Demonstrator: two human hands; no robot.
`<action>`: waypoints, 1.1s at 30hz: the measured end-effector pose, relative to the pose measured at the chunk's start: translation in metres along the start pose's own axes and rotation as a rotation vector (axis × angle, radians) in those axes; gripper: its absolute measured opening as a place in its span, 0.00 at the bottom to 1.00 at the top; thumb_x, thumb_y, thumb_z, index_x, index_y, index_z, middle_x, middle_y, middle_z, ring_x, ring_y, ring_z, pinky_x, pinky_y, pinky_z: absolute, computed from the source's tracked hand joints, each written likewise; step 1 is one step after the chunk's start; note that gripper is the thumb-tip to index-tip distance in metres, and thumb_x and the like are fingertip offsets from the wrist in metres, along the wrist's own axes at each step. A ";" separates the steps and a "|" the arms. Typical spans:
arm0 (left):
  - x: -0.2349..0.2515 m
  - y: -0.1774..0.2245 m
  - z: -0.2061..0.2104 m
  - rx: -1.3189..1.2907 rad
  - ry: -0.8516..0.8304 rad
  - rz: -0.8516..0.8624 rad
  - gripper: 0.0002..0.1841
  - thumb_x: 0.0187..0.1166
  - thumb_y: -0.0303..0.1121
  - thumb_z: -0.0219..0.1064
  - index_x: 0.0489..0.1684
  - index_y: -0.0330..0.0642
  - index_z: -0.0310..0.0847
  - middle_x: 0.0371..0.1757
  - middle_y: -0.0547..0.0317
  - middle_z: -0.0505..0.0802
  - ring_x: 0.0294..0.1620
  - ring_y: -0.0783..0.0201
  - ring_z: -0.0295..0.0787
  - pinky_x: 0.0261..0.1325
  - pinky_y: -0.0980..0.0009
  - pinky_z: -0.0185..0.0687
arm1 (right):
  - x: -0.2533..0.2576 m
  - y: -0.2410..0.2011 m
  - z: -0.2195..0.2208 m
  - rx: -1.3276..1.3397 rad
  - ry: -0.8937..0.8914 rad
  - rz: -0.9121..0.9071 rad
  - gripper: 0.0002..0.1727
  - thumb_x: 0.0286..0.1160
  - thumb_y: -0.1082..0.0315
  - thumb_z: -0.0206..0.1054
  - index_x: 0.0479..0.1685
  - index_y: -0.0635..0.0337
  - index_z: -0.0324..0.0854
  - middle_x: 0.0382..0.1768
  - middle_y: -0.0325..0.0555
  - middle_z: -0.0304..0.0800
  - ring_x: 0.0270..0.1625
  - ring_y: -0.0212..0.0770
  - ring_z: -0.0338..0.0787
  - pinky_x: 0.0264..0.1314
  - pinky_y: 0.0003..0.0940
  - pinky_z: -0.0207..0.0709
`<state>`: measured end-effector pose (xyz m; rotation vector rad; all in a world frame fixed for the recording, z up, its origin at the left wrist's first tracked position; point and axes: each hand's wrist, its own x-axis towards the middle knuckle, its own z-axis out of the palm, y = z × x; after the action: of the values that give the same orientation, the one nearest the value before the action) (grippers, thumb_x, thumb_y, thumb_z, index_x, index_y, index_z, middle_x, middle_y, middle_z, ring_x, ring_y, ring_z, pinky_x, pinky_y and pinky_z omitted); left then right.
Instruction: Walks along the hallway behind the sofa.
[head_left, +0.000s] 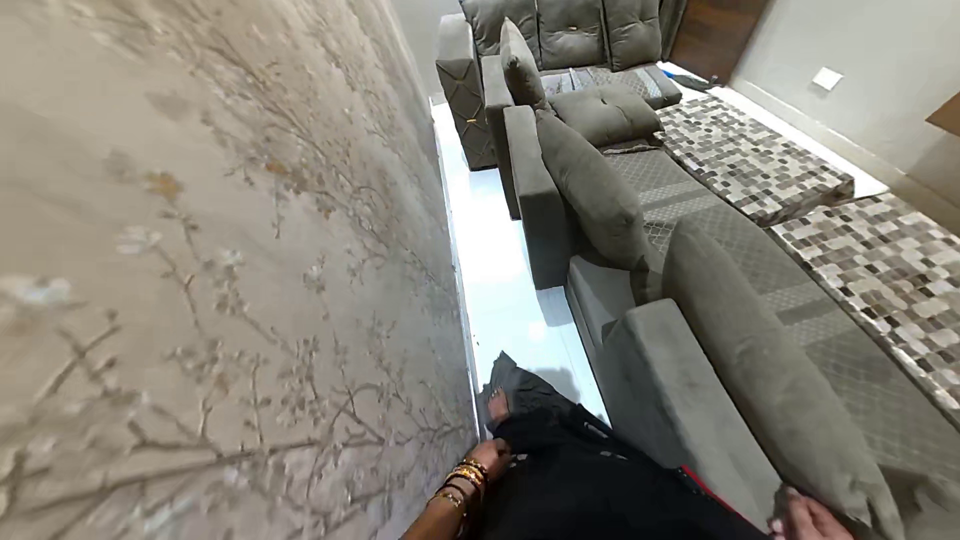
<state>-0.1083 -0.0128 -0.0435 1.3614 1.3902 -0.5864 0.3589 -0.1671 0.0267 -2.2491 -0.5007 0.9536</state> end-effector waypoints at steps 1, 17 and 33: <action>-0.005 0.003 0.022 0.045 -0.030 0.007 0.23 0.93 0.39 0.54 0.77 0.32 0.77 0.77 0.31 0.82 0.83 0.38 0.75 0.87 0.42 0.63 | 0.007 0.014 -0.002 0.033 -0.031 -0.026 0.21 0.93 0.60 0.48 0.50 0.72 0.77 0.20 0.41 0.86 0.18 0.32 0.86 0.24 0.31 0.85; -0.088 -0.029 0.171 -0.201 0.025 -0.164 0.23 0.95 0.38 0.51 0.80 0.33 0.74 0.80 0.32 0.80 0.86 0.40 0.72 0.89 0.45 0.59 | 0.012 0.015 -0.008 0.101 -0.143 -0.033 0.18 0.96 0.62 0.50 0.40 0.66 0.77 0.14 0.40 0.86 0.10 0.31 0.83 0.11 0.25 0.76; -0.095 -0.042 0.183 -0.211 0.045 -0.209 0.22 0.93 0.39 0.55 0.77 0.34 0.77 0.77 0.34 0.83 0.83 0.41 0.76 0.87 0.45 0.63 | 0.016 0.008 -0.010 0.071 -0.183 0.033 0.16 0.94 0.64 0.52 0.38 0.64 0.77 0.14 0.42 0.86 0.10 0.32 0.83 0.10 0.25 0.73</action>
<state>-0.1053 -0.2230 -0.0316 1.0751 1.5956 -0.5309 0.3775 -0.1678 0.0189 -2.1239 -0.5031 1.1823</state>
